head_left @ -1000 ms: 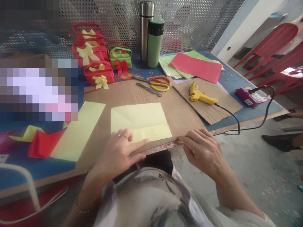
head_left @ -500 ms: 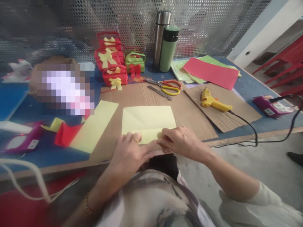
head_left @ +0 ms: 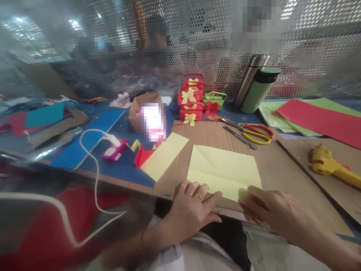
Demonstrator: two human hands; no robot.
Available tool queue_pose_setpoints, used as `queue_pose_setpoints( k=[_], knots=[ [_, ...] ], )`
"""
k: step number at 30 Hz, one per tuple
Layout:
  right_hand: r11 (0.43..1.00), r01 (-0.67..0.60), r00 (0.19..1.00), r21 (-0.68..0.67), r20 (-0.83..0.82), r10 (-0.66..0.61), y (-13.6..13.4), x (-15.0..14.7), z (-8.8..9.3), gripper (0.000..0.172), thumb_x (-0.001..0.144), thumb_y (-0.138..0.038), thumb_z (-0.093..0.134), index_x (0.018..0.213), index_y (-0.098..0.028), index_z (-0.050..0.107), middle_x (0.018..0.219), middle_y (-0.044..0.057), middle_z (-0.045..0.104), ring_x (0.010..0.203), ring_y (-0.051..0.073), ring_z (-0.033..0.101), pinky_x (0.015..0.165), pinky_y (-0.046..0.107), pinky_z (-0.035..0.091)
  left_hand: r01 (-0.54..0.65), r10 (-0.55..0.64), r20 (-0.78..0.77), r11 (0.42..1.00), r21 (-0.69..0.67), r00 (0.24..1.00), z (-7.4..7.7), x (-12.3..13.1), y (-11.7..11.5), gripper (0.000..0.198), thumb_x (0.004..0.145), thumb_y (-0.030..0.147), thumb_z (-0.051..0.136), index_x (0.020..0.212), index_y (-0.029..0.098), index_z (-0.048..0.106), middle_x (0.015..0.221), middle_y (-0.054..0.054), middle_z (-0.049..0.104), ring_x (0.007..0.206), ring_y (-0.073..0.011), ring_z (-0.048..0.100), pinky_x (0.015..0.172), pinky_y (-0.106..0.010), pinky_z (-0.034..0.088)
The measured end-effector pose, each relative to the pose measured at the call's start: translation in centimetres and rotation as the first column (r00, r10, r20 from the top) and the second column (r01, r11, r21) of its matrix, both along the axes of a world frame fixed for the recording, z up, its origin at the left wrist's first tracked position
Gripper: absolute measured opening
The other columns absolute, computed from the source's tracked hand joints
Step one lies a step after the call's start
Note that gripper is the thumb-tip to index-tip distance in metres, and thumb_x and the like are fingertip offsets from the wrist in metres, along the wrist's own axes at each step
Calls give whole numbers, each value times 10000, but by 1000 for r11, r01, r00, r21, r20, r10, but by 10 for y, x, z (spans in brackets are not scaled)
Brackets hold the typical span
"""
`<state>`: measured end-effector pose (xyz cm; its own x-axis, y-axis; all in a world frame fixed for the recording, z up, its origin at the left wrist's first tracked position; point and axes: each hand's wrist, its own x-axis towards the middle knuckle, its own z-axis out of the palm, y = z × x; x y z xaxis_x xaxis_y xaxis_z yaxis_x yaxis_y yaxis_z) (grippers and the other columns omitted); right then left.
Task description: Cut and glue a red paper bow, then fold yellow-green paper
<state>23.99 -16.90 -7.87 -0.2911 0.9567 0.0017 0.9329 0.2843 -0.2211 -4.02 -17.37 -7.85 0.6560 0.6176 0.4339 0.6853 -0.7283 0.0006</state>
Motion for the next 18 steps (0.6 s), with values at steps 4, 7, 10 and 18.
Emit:
queue_pose_setpoints(
  k=[4, 7, 10, 18],
  knots=[
    [1000, 9, 999, 19, 34, -10, 3, -2, 0, 335, 950, -462, 545, 679, -264, 536, 524, -2, 608, 437, 186, 571, 486, 275, 216, -22, 24, 44, 999, -33, 999, 1, 3, 1, 679, 866, 725, 623, 1371, 272, 656, 1195, -94, 674, 1088, -266, 575, 1028, -442, 387],
    [1000, 1, 999, 12, 46, -1, 9, -4, 3, 354, 957, -457, 535, 661, -262, 529, 519, 7, 610, 432, 187, 570, 477, 272, 222, -49, 50, 30, 998, -42, 998, 1, 5, 6, 692, 871, 748, 586, 1374, 279, 655, 1218, -100, 671, 1118, -276, 571, 1052, -457, 386],
    [1000, -17, 999, 5, 49, 16, 15, -6, 4, 350, 958, -460, 535, 670, -260, 532, 525, 8, 610, 437, 188, 566, 482, 271, 223, -76, 77, 29, 996, -47, 997, 1, 5, 10, 693, 875, 767, 553, 1371, 294, 656, 1245, -104, 664, 1157, -283, 566, 1091, -481, 370],
    [999, -28, 1000, 27, -2, 28, 19, -9, 10, 439, 1003, -541, 477, 692, -245, 572, 517, 0, 572, 445, 153, 506, 513, 269, 216, -119, 109, -84, 985, -125, 990, 22, 23, 13, 493, 940, 565, 656, 1193, 145, 698, 1016, -109, 652, 936, -277, 584, 835, -438, 472]
  ],
)
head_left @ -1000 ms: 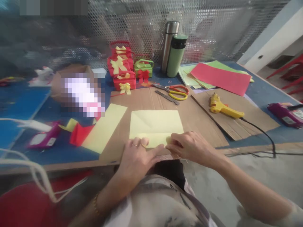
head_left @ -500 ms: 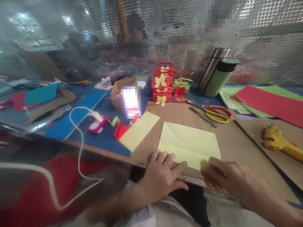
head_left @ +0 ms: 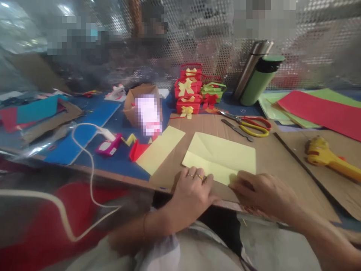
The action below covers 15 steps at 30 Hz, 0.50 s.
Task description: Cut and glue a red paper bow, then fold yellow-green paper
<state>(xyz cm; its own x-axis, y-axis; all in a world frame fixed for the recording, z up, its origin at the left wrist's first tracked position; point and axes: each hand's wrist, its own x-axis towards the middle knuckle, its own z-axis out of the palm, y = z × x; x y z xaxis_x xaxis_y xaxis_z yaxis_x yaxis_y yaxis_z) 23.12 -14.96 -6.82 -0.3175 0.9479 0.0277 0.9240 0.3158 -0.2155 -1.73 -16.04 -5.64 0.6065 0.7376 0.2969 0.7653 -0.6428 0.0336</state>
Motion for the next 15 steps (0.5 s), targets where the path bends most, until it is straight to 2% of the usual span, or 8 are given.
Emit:
queue_pose_setpoints(
  k=[3, 6, 8, 10, 12, 15],
  knots=[
    [999, 34, 999, 29, -1, -34, -3, -3, 7, 442, 1017, -553, 481, 736, -240, 614, 573, 12, 615, 507, 164, 538, 543, 281, 216, 1, -1, 6, 999, -45, 1000, 5, 5, 5, 240, 993, 351, 632, 1095, 147, 710, 971, -100, 643, 928, -269, 580, 829, -423, 473],
    [998, 48, 998, 28, 26, -49, -5, -7, 13, 395, 1020, -529, 517, 794, -235, 652, 626, 26, 665, 543, 174, 563, 560, 291, 213, 0, 8, 97, 997, -80, 995, 2, 3, 14, 175, 1027, 280, 558, 1089, 188, 694, 973, -84, 654, 950, -254, 592, 854, -407, 471],
    [998, 56, 997, 18, 46, -57, -6, -9, 15, 365, 1022, -500, 529, 812, -232, 661, 648, 30, 685, 551, 176, 571, 562, 298, 206, -39, 58, 145, 991, -130, 988, -1, -1, 20, 150, 1025, 255, 549, 1094, 185, 662, 970, -78, 663, 961, -249, 602, 863, -401, 473],
    [998, 62, 996, 10, 60, -62, -6, -11, 16, 347, 1019, -480, 537, 816, -229, 665, 660, 33, 697, 552, 177, 574, 560, 305, 194, -100, 134, 160, 973, -206, 978, 0, -5, 26, 88, 1012, 248, 561, 1020, 187, 624, 926, -62, 656, 933, -239, 606, 838, -384, 476],
    [999, 53, 996, -3, 67, -53, -5, -12, 17, 335, 1016, -471, 542, 829, -225, 671, 676, 40, 710, 560, 183, 580, 561, 309, 185, -142, 187, 138, 949, -282, 973, 6, -7, 32, 103, 1004, 272, 575, 927, 204, 580, 879, -39, 636, 893, -226, 600, 804, -363, 473],
    [998, 43, 996, -39, 79, -40, -4, -13, 21, 321, 1019, -453, 536, 858, -216, 681, 700, 52, 727, 577, 189, 590, 566, 310, 173, -179, 201, 30, 924, -338, 979, 19, -3, 38, 198, 1001, 362, 603, 884, 211, 550, 871, -35, 630, 894, -230, 600, 800, -357, 472]
  ],
)
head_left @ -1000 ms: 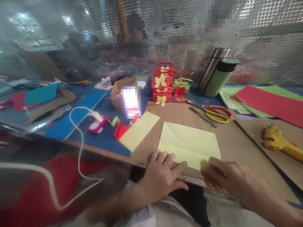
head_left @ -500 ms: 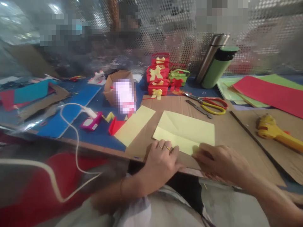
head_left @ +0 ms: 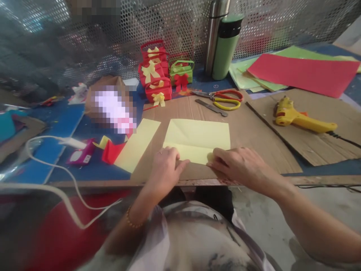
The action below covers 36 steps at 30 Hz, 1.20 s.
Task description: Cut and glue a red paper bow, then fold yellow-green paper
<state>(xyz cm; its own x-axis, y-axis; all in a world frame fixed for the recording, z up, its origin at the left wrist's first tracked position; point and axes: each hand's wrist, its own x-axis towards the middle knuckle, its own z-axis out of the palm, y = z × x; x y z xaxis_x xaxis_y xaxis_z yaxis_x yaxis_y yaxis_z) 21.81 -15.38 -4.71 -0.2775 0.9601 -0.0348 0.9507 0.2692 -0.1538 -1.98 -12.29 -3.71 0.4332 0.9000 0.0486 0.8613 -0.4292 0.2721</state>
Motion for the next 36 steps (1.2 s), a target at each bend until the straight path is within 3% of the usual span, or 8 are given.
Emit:
queue_pose_setpoints(
  k=[6, 10, 16, 23, 31, 36],
  knots=[
    [1000, -8, 1000, -28, -16, 8, 0, -1, 7, 313, 1015, -403, 511, 837, -202, 671, 651, 48, 690, 538, 166, 532, 563, 310, 151, -16, -8, -307, 997, -75, 952, 23, 23, 5, 467, 947, 638, 621, 1001, 174, 603, 955, -92, 668, 952, -284, 658, 825, -384, 497],
    [999, -24, 997, 27, -69, 26, 0, 1, 6, 312, 999, -372, 486, 772, -205, 621, 572, 20, 605, 477, 137, 424, 565, 315, 126, -38, 6, -386, 996, -77, 923, 28, 31, 5, 518, 961, 661, 573, 1080, 158, 613, 1030, -133, 685, 1008, -314, 680, 856, -409, 515],
    [998, -43, 994, 36, -103, 47, 0, 1, 6, 307, 993, -338, 470, 730, -211, 566, 526, -10, 515, 448, 120, 293, 561, 318, 108, -28, -18, -405, 994, -109, 914, 32, 33, 5, 500, 977, 633, 554, 1105, 154, 614, 1064, -150, 677, 1041, -327, 675, 859, -415, 524],
    [999, -44, 996, 30, -79, 46, -3, 0, 5, 287, 993, -315, 452, 755, -216, 577, 527, -13, 521, 458, 131, 247, 561, 327, 94, -49, -5, -387, 991, -128, 922, 35, 30, 7, 302, 1022, 466, 523, 1042, 179, 611, 993, -103, 658, 964, -285, 670, 842, -397, 521],
    [998, -45, 993, 48, -108, 50, -4, 1, 2, 314, 1017, -376, 447, 788, -213, 585, 544, -6, 561, 451, 127, 276, 570, 329, 91, -99, 37, -394, 985, -139, 918, 33, 36, 6, 462, 976, 599, 558, 1077, 151, 614, 1076, -159, 662, 1061, -335, 663, 903, -443, 521],
    [996, -44, 995, 81, -87, 52, -5, 0, 0, 288, 1012, -358, 465, 789, -213, 577, 550, -2, 577, 444, 128, 300, 551, 322, 82, -143, 67, -392, 975, -168, 918, 35, 38, 7, 388, 957, 543, 584, 1051, 168, 612, 1085, -144, 656, 1062, -332, 664, 898, -431, 514]
  ],
)
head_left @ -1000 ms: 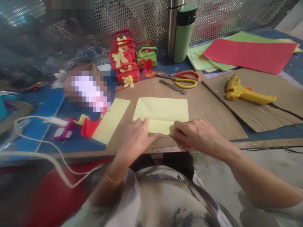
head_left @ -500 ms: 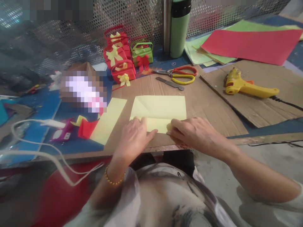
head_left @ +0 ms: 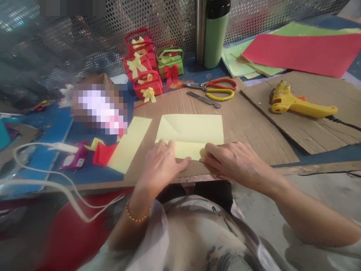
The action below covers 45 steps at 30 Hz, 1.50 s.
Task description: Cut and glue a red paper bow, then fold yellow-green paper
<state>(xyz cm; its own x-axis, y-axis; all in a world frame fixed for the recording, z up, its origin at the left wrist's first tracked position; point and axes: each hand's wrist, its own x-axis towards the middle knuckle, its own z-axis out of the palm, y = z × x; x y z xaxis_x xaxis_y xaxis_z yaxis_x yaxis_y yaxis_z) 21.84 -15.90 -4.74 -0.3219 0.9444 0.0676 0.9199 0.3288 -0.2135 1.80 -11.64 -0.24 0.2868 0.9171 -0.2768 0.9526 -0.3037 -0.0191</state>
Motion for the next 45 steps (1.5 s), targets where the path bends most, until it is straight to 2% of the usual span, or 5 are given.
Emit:
queue_pose_setpoints(
  k=[7, 15, 20, 30, 45],
  knots=[
    [997, -28, 1000, 77, -1, 28, -1, 0, -5, 277, 1025, -326, 480, 794, -212, 580, 552, -7, 605, 444, 129, 400, 540, 317, 80, 14, -13, 55, 1000, -9, 998, 4, -11, 3, 239, 974, 434, 583, 884, 218, 539, 965, -60, 628, 909, -254, 647, 820, -371, 472],
    [985, -58, 998, 164, -23, 62, -3, 4, -13, 361, 1072, -402, 411, 814, -211, 576, 556, 2, 605, 455, 140, 434, 537, 306, 92, 16, -9, 211, 999, -31, 977, -6, -38, 11, 265, 969, 399, 577, 810, 244, 433, 877, -7, 575, 844, -223, 579, 752, -357, 400],
    [990, -47, 998, 132, -30, 52, -3, 5, -14, 422, 1086, -456, 359, 807, -215, 566, 546, -2, 586, 446, 136, 404, 528, 306, 87, -6, 20, 253, 998, -58, 967, -6, -50, 15, 241, 958, 333, 568, 786, 241, 426, 882, -8, 555, 846, -214, 559, 744, -352, 385],
    [998, -16, 999, 61, -42, 18, -3, 3, -9, 323, 1025, -401, 456, 764, -225, 530, 527, -16, 588, 426, 122, 366, 499, 293, 99, -19, 39, 274, 997, -77, 961, -2, -66, 22, 230, 951, 299, 543, 763, 239, 424, 847, -2, 530, 798, -197, 536, 715, -347, 370],
    [1000, -3, 997, 28, -76, 5, -4, 5, -12, 367, 1047, -455, 429, 786, -228, 554, 534, -22, 606, 414, 114, 367, 513, 297, 104, -39, 53, 230, 997, -63, 972, -1, -90, 30, 203, 979, 250, 465, 780, 242, 426, 869, -21, 559, 819, -210, 553, 748, -365, 405]
  ],
)
